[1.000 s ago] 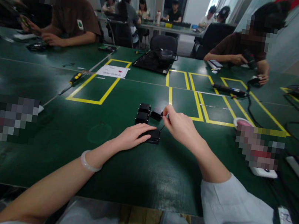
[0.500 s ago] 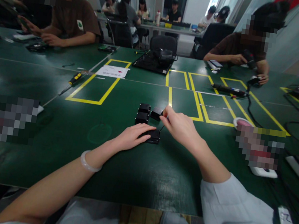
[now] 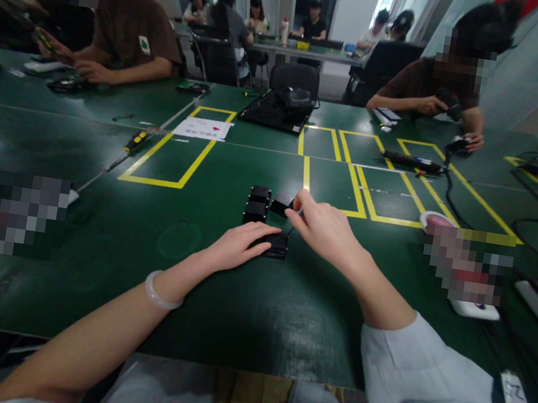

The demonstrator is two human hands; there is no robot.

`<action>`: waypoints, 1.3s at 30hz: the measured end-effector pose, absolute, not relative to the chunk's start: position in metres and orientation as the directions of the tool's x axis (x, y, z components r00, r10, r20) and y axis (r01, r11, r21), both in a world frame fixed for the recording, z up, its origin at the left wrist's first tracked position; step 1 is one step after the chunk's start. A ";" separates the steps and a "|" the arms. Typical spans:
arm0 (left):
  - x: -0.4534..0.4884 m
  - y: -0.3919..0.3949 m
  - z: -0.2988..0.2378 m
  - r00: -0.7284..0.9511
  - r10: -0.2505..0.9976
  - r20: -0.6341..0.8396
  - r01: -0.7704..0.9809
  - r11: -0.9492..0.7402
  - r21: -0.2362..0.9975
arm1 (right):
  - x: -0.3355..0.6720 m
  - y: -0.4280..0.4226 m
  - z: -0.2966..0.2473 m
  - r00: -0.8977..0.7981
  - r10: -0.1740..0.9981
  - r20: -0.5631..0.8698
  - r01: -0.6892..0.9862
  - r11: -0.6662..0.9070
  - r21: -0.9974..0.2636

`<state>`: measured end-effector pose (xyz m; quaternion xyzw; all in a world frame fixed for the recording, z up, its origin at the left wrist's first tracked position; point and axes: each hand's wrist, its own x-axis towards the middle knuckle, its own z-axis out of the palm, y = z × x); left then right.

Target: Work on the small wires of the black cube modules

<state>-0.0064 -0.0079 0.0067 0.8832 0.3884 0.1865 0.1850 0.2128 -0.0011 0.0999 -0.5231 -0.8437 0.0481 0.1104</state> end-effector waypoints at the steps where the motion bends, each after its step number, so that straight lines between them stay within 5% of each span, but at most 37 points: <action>1: -0.006 -0.008 0.007 0.629 0.756 0.184 0.618 -0.629 0.471 | 0.213 -0.001 0.100 -0.428 0.894 0.131 0.875 0.446 -0.187; 39: -0.007 -0.007 0.005 0.627 0.756 0.188 0.612 -0.628 0.481 | 0.213 -0.001 0.099 -0.432 0.888 0.158 0.865 0.458 -0.205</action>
